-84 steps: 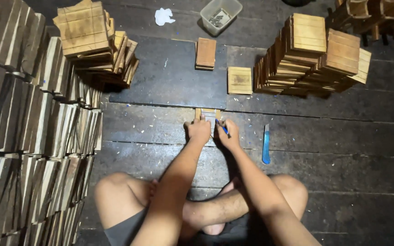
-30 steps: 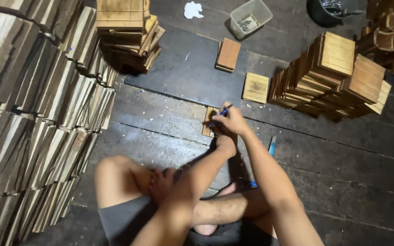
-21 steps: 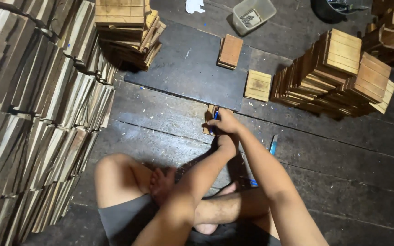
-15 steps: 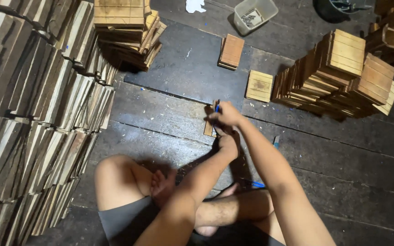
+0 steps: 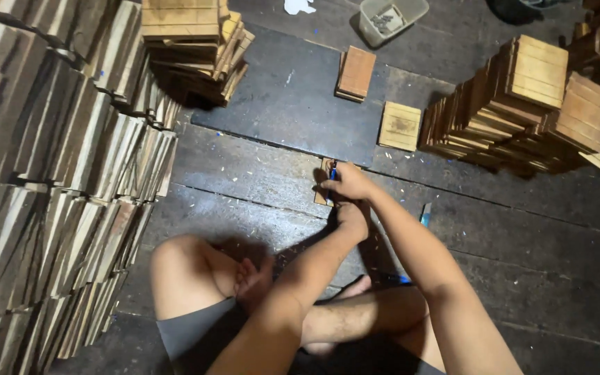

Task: The person is marking small wooden blocks with a pen and organizing them into stacks while sitting on the floor.

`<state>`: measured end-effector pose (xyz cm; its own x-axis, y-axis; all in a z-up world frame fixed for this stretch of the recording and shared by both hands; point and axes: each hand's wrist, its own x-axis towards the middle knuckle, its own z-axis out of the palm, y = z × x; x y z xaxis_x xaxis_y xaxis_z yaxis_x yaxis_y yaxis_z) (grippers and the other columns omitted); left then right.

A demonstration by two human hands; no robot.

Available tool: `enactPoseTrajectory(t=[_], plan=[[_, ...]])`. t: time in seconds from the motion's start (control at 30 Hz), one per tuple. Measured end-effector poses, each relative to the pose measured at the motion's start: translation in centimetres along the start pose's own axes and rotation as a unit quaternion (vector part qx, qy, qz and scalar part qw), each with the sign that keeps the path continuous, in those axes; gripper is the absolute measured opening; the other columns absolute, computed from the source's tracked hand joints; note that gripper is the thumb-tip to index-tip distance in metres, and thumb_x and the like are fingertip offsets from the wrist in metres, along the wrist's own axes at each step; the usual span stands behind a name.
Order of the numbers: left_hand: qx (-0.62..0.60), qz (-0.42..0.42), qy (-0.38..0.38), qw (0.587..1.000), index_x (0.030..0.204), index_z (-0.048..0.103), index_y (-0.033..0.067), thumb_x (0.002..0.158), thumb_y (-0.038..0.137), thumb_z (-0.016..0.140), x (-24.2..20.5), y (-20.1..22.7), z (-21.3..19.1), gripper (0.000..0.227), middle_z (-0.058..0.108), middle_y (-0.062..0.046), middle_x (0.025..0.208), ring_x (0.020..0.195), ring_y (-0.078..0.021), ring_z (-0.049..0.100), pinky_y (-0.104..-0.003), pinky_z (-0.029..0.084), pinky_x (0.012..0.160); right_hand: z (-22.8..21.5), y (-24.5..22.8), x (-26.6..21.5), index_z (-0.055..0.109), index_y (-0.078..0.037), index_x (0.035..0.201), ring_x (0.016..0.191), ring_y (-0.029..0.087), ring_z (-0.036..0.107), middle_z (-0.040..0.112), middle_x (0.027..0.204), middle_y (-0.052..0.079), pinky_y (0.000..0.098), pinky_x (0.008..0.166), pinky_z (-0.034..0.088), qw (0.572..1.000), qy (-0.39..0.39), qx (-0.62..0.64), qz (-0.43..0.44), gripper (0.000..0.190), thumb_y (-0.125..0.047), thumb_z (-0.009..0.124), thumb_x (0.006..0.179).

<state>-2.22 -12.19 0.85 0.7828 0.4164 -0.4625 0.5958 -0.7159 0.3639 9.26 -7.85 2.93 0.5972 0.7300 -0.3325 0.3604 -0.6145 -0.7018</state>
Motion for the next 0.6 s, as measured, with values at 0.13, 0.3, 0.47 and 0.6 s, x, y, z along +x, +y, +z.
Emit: enactPoseTrajectory(t=[0.13,0.3,0.47,0.6], plan=[[0.011,0.015,-0.012,1.000,0.158,-0.005,-0.0116,0.093,-0.013,0.037,1.4,0.1,0.4,0.077,0.004,-0.047,0.159,0.146,-0.0491,0.027,-0.035,0.042,0.110,-0.9,-1.0,1.1,0.061,-0.010,0.079,0.077,0.034,0.073,0.073,0.073,0.012,0.0447,0.076,0.055,0.999,-0.006,0.025,0.027,0.028,-0.024,0.085,0.080],[0.032,0.032,-0.044,0.998,0.155,-0.008,-0.0179,0.091,-0.018,0.037,3.1,-0.8,1.3,0.078,0.002,-0.051,0.157,0.154,-0.0548,0.009,-0.035,0.038,0.115,-3.6,1.7,6.0,0.061,-0.006,0.089,0.088,0.044,0.072,0.070,0.082,0.021,0.0516,0.081,0.054,0.994,0.092,-0.048,-0.032,0.029,-0.023,0.085,0.084],[0.012,-0.010,0.038,0.999,0.162,0.000,-0.0058,0.094,-0.008,0.037,2.6,0.1,0.3,0.077,0.008,-0.045,0.160,0.133,-0.0409,0.055,-0.032,0.053,0.101,-4.0,1.8,6.6,0.062,-0.012,0.090,0.084,0.036,0.073,0.072,0.079,0.013,0.0429,0.078,0.055,0.992,0.114,-0.037,-0.026,0.030,-0.027,0.087,0.082],[0.044,-0.020,0.038,0.998,0.162,0.003,-0.0055,0.095,-0.006,0.038,3.0,0.7,0.2,0.075,0.011,-0.042,0.161,0.130,-0.0376,0.053,-0.032,0.054,0.098,-1.0,-0.5,2.5,0.059,-0.009,0.086,0.082,0.039,0.072,0.070,0.077,0.016,0.0473,0.079,0.054,0.999,0.032,-0.001,-0.040,0.030,-0.020,0.086,0.079]])
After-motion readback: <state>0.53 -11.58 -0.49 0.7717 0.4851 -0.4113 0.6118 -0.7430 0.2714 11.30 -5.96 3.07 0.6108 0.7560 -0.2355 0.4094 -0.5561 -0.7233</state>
